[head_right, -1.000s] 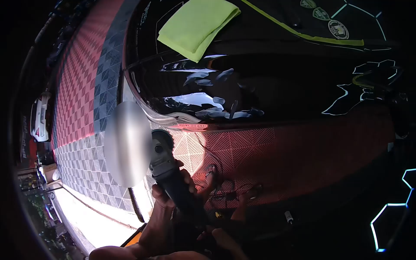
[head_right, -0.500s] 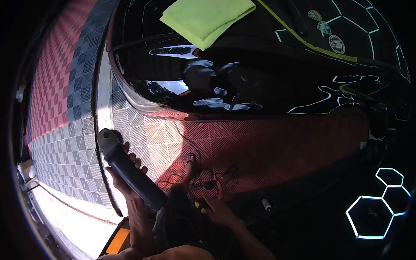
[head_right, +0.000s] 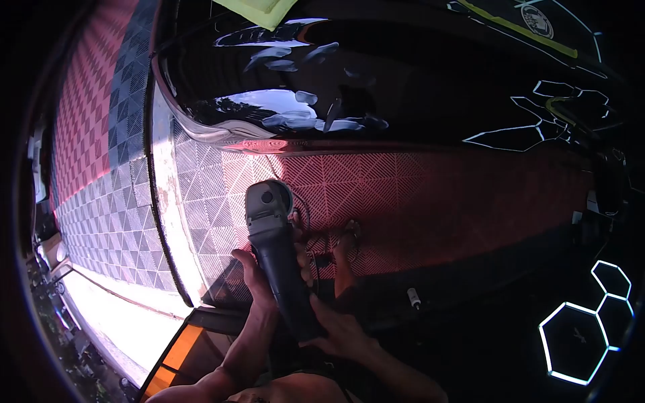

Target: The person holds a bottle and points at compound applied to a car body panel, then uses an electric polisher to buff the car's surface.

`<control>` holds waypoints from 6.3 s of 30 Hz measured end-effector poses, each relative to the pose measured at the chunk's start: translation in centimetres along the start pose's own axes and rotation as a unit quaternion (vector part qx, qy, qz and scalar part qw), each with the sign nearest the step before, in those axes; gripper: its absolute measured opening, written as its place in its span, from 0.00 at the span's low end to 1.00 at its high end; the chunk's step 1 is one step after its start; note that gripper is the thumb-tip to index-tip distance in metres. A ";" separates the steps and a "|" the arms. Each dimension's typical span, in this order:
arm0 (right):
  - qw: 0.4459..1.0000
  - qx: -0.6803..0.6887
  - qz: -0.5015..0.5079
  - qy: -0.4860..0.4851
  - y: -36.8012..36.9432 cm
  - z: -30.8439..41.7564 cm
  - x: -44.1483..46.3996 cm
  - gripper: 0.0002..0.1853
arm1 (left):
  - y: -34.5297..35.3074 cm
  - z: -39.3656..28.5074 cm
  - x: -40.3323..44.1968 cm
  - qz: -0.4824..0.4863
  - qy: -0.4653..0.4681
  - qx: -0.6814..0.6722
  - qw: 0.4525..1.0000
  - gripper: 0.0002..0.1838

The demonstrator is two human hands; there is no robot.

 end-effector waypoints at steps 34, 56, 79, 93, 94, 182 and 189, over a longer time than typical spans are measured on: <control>0.973 0.050 -0.216 0.071 -2.8 -3.3 15.8 0.41 | -0.8 -2.9 11.0 0.112 0.008 0.138 0.984 0.28; 0.931 0.272 -0.223 0.093 -11.1 1.6 17.8 0.34 | 10.2 -2.8 17.6 0.130 -0.033 0.212 0.968 0.23; 0.928 0.283 -0.213 0.117 -8.4 1.8 19.3 0.27 | 21.5 -21.3 31.0 0.136 0.374 0.882 0.254 0.43; 0.924 0.310 -0.204 0.089 -10.5 3.3 20.4 0.27 | 10.4 -12.9 13.6 0.057 0.097 0.791 0.602 0.35; 0.932 0.297 -0.187 0.085 -10.7 3.5 20.8 0.26 | 9.5 -11.1 12.9 0.057 0.045 0.752 0.655 0.35; 0.936 0.288 -0.181 0.089 -9.5 -9.2 7.2 0.33 | 4.1 6.9 14.1 0.204 -0.032 0.263 0.942 0.36; 0.970 0.109 -0.149 0.160 -7.4 -3.4 13.4 0.41 | -0.6 2.2 12.3 0.205 0.034 -0.017 0.978 0.35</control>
Point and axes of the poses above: each hand's wrist, its own x-axis towards the middle knuckle, its own y-axis out of the palm, z = x × y, the point moved 1 cm from there along x, towards the middle knuckle, and after that the axes turned 3 degrees about -x, right-handed, at the moved point
